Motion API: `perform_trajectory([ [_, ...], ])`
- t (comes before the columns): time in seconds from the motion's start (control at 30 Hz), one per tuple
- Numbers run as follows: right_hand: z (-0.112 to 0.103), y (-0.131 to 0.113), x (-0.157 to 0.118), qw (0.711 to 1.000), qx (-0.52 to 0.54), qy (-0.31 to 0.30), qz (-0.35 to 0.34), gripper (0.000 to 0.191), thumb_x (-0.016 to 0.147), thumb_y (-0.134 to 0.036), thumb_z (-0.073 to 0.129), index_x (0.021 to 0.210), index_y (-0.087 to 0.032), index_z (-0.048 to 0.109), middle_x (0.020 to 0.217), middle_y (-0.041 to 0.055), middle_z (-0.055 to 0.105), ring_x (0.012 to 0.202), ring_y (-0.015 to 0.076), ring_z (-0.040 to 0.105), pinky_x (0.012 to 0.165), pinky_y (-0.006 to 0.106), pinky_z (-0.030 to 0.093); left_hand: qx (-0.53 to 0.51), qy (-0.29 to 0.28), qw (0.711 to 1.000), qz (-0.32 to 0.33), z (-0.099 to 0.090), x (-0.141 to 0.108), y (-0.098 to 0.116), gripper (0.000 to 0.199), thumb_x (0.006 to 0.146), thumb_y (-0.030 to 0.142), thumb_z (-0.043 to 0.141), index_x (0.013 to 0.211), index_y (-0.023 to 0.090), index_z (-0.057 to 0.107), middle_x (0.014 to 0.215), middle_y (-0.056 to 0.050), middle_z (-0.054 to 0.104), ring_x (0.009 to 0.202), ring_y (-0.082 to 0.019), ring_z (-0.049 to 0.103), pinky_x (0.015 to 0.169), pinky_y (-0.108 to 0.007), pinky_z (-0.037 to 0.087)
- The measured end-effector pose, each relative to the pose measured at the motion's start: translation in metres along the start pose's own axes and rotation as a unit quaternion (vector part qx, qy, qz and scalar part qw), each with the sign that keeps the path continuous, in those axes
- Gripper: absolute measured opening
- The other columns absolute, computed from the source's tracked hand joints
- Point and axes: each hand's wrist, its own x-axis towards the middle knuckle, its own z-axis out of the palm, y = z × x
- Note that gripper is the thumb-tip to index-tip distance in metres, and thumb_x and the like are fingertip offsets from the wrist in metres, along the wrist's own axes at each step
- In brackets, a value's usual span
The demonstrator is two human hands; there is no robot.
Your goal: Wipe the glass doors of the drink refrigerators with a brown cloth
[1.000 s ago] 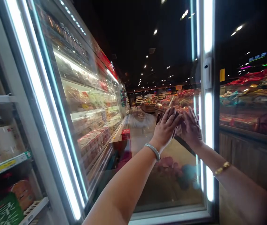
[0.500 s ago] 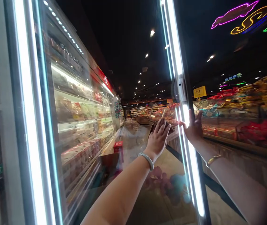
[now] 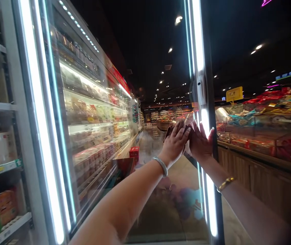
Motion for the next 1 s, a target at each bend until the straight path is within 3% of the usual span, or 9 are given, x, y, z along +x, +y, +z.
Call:
perform_trajectory([
  [0.1, 0.003, -0.010, 0.001, 0.999, 0.028, -0.019, -0.013, 0.061, 0.109, -0.030, 0.038, 0.169, -0.031, 0.031, 0.171, 0.0064, 0.042, 0.164, 0.0287, 0.030, 0.136, 0.069, 0.012, 0.010, -0.024, 1.000, 0.016, -0.016, -0.002, -0.028, 0.058, 0.109, 0.019, 0.040, 0.167, 0.022, 0.039, 0.173, -0.009, 0.043, 0.169, -0.030, 0.020, 0.127, -0.053, 0.047],
  [0.23, 0.012, -0.021, 0.002, 0.998, 0.060, -0.021, -0.009, 0.064, 0.108, -0.028, 0.037, 0.171, -0.029, 0.025, 0.174, 0.0057, 0.037, 0.167, 0.0248, 0.024, 0.138, 0.060, 0.022, 0.004, 0.061, 0.992, -0.108, -0.018, 0.000, -0.035, 0.059, 0.108, 0.016, 0.039, 0.167, 0.017, 0.036, 0.176, -0.012, 0.037, 0.170, -0.031, 0.014, 0.134, -0.057, 0.035],
  [0.37, 0.023, -0.024, -0.011, 0.996, 0.087, 0.003, 0.017, 0.069, 0.108, -0.027, 0.037, 0.173, -0.025, 0.015, 0.178, 0.0086, 0.027, 0.167, 0.0262, 0.022, 0.136, 0.058, 0.031, -0.012, 0.025, 0.999, 0.022, -0.008, -0.020, -0.016, 0.059, 0.108, 0.017, 0.042, 0.167, 0.020, 0.039, 0.173, -0.012, 0.042, 0.169, -0.031, 0.014, 0.129, -0.050, 0.044],
  [0.47, 0.028, -0.027, -0.017, 0.994, 0.101, 0.021, 0.034, 0.066, 0.108, -0.029, 0.039, 0.172, -0.029, 0.023, 0.178, 0.0078, 0.026, 0.167, 0.0295, 0.022, 0.134, 0.061, 0.032, -0.013, 0.003, 0.996, 0.087, -0.013, -0.027, -0.026, 0.058, 0.109, 0.019, 0.042, 0.166, 0.027, 0.040, 0.171, -0.007, 0.046, 0.169, -0.028, 0.012, 0.131, -0.048, 0.042],
  [0.53, 0.032, -0.033, -0.013, 0.993, 0.106, 0.031, 0.049, 0.064, 0.108, -0.031, 0.040, 0.171, -0.031, 0.027, 0.178, 0.0083, 0.028, 0.167, 0.0313, 0.023, 0.134, 0.064, 0.030, -0.013, 0.026, 0.998, 0.052, -0.018, -0.019, -0.038, 0.056, 0.110, 0.021, 0.040, 0.166, 0.027, 0.041, 0.173, -0.006, 0.044, 0.170, -0.027, 0.011, 0.135, -0.050, 0.035],
  [0.63, 0.037, -0.041, -0.006, 0.989, 0.120, 0.053, 0.072, 0.063, 0.109, -0.034, 0.039, 0.170, -0.029, 0.028, 0.176, 0.0095, 0.032, 0.166, 0.0308, 0.024, 0.135, 0.067, 0.025, -0.020, 0.074, 0.994, -0.079, -0.018, -0.008, -0.037, 0.056, 0.111, 0.024, 0.036, 0.166, 0.021, 0.041, 0.177, -0.009, 0.034, 0.170, -0.031, 0.009, 0.136, -0.054, 0.032],
  [0.77, 0.038, -0.044, -0.017, 0.979, 0.142, 0.094, 0.108, 0.062, 0.110, -0.036, 0.034, 0.171, -0.027, 0.027, 0.174, 0.0114, 0.035, 0.165, 0.0325, 0.027, 0.133, 0.072, 0.028, -0.038, 0.037, 0.999, -0.012, -0.011, -0.032, -0.019, 0.057, 0.111, 0.025, 0.035, 0.167, 0.016, 0.038, 0.174, -0.011, 0.041, 0.169, -0.032, 0.009, 0.132, -0.052, 0.041],
  [0.87, 0.034, -0.051, -0.032, 0.977, 0.163, 0.091, 0.102, 0.063, 0.108, -0.038, 0.039, 0.170, -0.032, 0.028, 0.175, 0.0087, 0.033, 0.164, 0.0362, 0.029, 0.132, 0.077, 0.027, -0.045, 0.005, 0.997, 0.062, -0.020, -0.057, -0.031, 0.056, 0.111, 0.025, 0.035, 0.167, 0.023, 0.038, 0.174, -0.003, 0.042, 0.169, -0.025, 0.009, 0.136, -0.048, 0.035],
  [1.0, 0.026, -0.090, -0.033, 0.968, 0.208, 0.109, 0.086, 0.063, 0.110, -0.034, 0.035, 0.171, -0.031, 0.024, 0.177, 0.0080, 0.031, 0.165, 0.0314, 0.028, 0.134, 0.070, 0.027, -0.053, 0.051, 0.996, -0.059, -0.033, -0.065, -0.053, 0.060, 0.110, 0.025, 0.037, 0.170, 0.017, 0.031, 0.180, -0.005, 0.028, 0.170, -0.024, 0.002, 0.140, -0.050, 0.024],
])
